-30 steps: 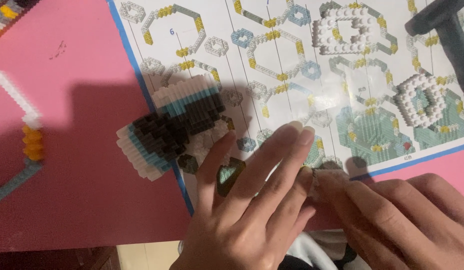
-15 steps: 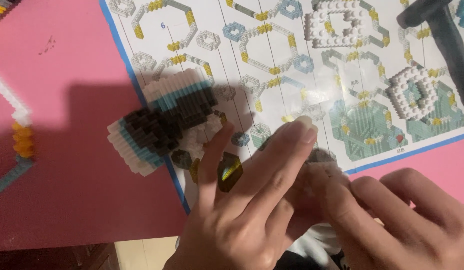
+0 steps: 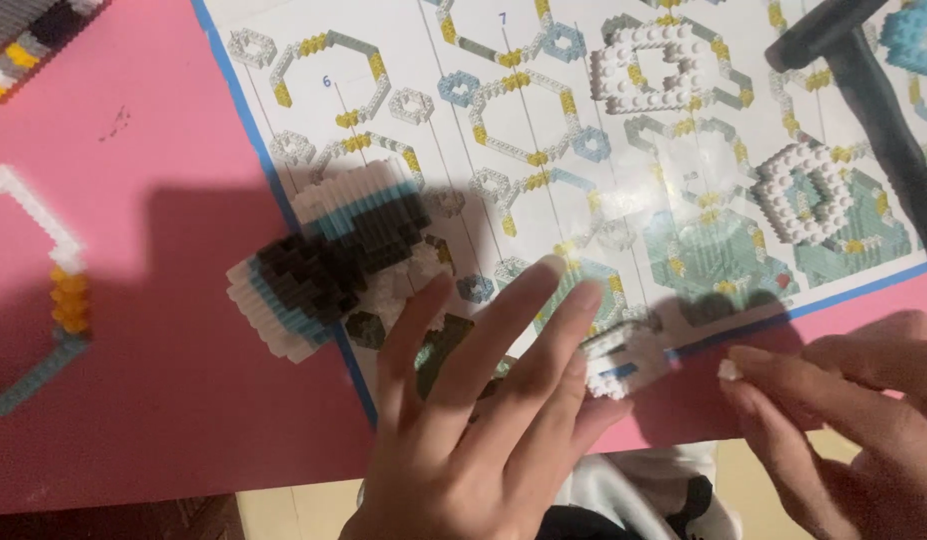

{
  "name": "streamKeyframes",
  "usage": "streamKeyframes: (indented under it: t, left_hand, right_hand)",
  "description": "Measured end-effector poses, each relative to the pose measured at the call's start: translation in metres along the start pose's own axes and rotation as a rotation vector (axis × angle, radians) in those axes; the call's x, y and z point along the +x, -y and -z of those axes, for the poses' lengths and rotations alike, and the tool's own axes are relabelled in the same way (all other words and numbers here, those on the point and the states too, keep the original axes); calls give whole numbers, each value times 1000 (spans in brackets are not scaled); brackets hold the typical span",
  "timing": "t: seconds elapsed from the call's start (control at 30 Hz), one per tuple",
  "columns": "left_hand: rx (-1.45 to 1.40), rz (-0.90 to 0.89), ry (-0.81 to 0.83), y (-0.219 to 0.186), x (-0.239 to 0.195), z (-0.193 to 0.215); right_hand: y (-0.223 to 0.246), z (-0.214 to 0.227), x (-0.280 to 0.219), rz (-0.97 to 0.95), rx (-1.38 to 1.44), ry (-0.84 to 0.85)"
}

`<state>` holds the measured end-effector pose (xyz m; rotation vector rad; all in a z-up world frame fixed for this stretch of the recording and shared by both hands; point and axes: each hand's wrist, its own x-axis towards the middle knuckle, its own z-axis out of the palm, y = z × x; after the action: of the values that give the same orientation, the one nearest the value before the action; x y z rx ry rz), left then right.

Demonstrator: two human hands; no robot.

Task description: Assembling a toy model using small interlocking plastic blocks while following an instruction manual.

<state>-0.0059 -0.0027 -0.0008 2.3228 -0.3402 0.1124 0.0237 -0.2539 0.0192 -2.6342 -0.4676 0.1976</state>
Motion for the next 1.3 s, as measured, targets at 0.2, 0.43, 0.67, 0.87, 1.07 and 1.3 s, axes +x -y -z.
streamKeyframes:
  t: [0.2, 0.43, 0.67, 0.87, 1.07, 1.3]
  left_hand:
    - [64, -17, -93, 1, -6, -8]
    - [41, -71, -49, 7, -12, -19]
    - [-48, -86, -29, -5, 8, 1]
    - [34, -21, -108, -20, 9, -5]
    - [16, -70, -171, -12, 2, -9]
    - [30, -108, 101, -1, 7, 10]
  right_hand:
    - [30, -4, 6, -210, -5, 6]
    - [31, -9, 3, -129, 9, -65]
    - [21, -12, -5, -46, -2, -98]
    - [19, -11, -5, -6, -2, -136]
    - [20, -1, 0, -103, 119, -34]
    - [21, -4, 2, 7, 32, -70]
